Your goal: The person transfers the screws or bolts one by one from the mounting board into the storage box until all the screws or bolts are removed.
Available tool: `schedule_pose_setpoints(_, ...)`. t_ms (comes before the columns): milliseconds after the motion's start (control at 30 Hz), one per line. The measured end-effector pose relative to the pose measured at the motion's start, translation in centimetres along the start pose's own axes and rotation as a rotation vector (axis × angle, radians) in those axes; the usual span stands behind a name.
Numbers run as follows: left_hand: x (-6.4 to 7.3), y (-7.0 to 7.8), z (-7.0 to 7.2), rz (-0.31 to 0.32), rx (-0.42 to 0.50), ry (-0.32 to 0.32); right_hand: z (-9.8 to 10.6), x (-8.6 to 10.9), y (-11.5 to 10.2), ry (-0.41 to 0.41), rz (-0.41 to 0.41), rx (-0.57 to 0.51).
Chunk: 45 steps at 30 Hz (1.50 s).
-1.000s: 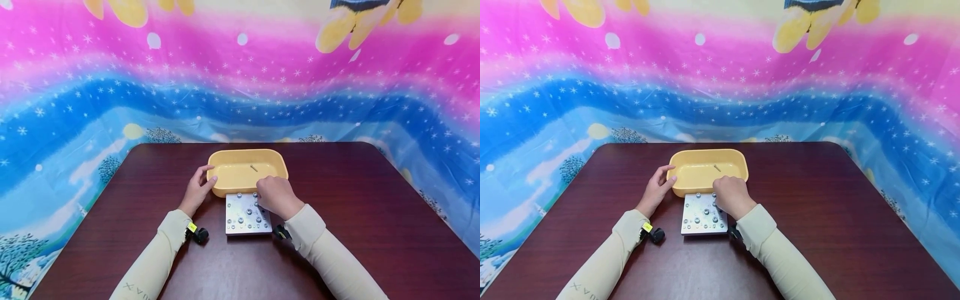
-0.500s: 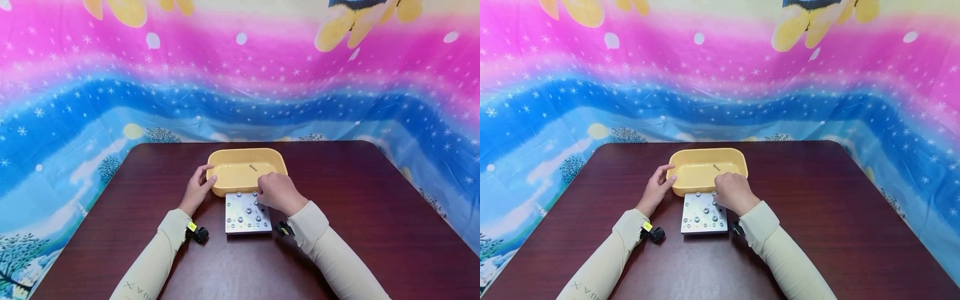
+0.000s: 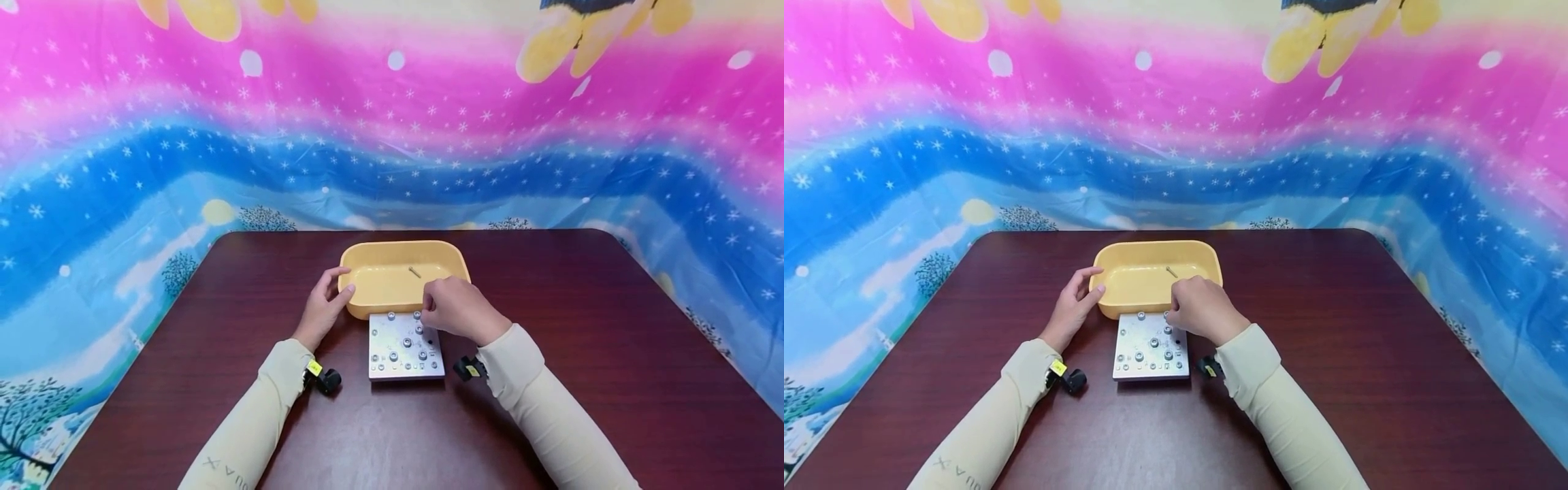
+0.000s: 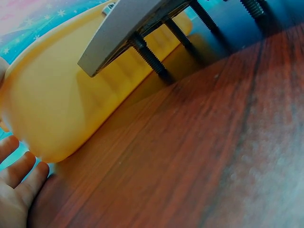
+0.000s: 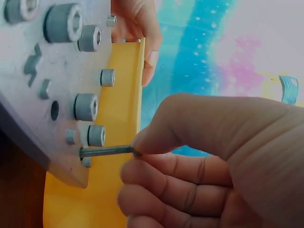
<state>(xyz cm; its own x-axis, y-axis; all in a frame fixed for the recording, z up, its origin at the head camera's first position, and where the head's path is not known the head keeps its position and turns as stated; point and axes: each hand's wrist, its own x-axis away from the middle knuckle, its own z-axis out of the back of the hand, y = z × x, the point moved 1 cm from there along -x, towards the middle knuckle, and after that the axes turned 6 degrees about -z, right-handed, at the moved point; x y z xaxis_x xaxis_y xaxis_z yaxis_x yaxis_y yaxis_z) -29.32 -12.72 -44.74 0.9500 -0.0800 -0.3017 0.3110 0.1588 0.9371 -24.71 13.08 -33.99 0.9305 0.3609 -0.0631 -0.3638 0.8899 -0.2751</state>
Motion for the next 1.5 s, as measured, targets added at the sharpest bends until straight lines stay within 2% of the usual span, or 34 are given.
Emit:
schedule_pose_setpoints(367, -0.1, 0.1, 0.0, -0.019, 0.01, 0.015, -0.4, -0.7, 0.8, -0.033, 0.009, -0.133)
schedule_pose_setpoints(833, 0.1, 0.2, 0.0, -0.02, 0.002, 0.011, -0.4, -0.8, 0.9, -0.024, 0.038, -0.139)
schedule_pose_setpoints(967, 0.0, 0.3, -0.1, -0.027, 0.0, 0.023, -0.3, -0.8, 0.8, -0.01, 0.068, -0.142)
schedule_pose_setpoints(1100, 0.1, 0.3, 0.0, -0.01, 0.001, 0.022, -0.3, -0.8, 0.7, -0.003, 0.065, -0.169)
schedule_pose_setpoints(1200, 0.3, 0.4, 0.1, -0.006, 0.0, 0.015, -0.2, -0.7, 0.6, 0.018, 0.056, -0.21)
schedule_pose_setpoints(1267, 0.5, 1.3, 0.1, 0.006, 0.002, 0.008, -0.1, -0.7, 0.6, 0.04, 0.053, -0.238)
schedule_pose_setpoints(1433, 0.3, 1.3, 0.1, 0.004, -0.012, 0.017, -0.1, -0.8, 0.7, 0.128, 0.066, -0.288)
schedule_pose_setpoints(1500, 0.1, 0.4, 0.1, -0.008, -0.016, 0.032, -0.1, -0.9, 0.8, 0.175, 0.085, -0.292)
